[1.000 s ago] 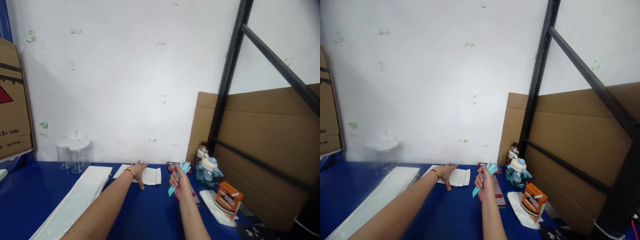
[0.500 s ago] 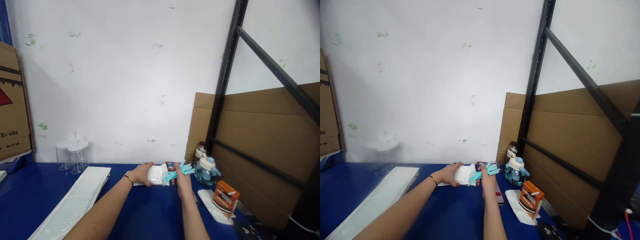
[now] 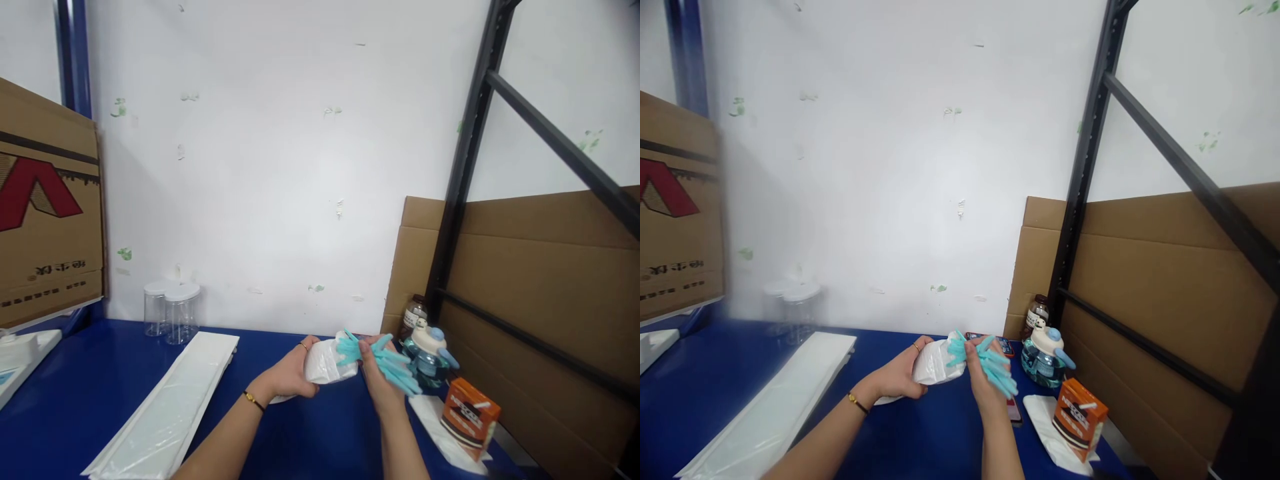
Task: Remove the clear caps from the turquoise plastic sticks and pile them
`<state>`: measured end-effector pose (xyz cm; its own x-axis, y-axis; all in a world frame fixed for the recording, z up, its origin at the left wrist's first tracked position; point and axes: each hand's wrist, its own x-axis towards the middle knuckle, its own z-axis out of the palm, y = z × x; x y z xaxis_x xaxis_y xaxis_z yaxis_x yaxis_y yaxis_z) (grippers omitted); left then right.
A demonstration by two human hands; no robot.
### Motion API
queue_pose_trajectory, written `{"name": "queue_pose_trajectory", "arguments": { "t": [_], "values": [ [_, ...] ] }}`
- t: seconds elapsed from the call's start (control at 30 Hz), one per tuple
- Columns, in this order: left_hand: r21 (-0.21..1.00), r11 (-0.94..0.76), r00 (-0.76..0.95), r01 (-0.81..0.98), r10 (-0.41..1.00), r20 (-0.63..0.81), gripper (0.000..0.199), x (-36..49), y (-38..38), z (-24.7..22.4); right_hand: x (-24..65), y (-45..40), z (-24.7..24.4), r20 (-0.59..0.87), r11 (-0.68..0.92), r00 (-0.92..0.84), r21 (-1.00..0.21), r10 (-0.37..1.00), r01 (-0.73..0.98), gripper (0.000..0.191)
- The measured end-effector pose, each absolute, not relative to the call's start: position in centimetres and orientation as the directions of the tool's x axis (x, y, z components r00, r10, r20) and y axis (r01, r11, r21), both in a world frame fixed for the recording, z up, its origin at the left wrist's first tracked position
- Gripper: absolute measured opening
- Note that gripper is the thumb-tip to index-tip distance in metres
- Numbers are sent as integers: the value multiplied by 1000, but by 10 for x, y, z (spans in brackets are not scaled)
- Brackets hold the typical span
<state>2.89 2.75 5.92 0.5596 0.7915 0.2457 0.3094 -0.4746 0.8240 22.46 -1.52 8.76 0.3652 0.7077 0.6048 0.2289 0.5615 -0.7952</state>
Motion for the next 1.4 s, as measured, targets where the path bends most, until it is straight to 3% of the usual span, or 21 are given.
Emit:
{"name": "queue_pose_trajectory", "arguments": {
  "t": [0.1,0.23,0.4,0.57,0.8,1.0,1.2,1.33,1.4],
  "values": [
    [852,-473,491,224,810,321,64,33,22,56,218,-30,95,745,624,241,-657,622,422,30],
    [836,-512,396,198,822,410,65,36,19,51,215,-36,97,781,640,162,-596,604,485,28],
    [755,-604,265,255,795,546,67,36,14,50,204,-20,112,652,596,133,-744,746,304,19],
    [709,-631,117,314,767,631,65,40,10,49,183,-1,137,481,482,-20,-875,876,50,24],
    [718,-546,-178,432,729,661,62,45,7,48,160,14,160,378,427,-265,-889,887,166,24],
    [733,-496,-297,465,693,657,61,42,4,57,156,20,170,294,348,-366,-933,883,91,38],
    [718,-466,-368,516,637,678,61,36,6,60,157,19,163,422,442,-245,-897,873,27,42],
    [705,-447,-427,551,574,698,64,35,7,63,159,15,168,537,558,-153,-803,830,209,31],
    [692,-453,-429,562,555,712,68,35,6,65,160,12,176,590,616,-187,-714,785,332,30]
  ]
}}
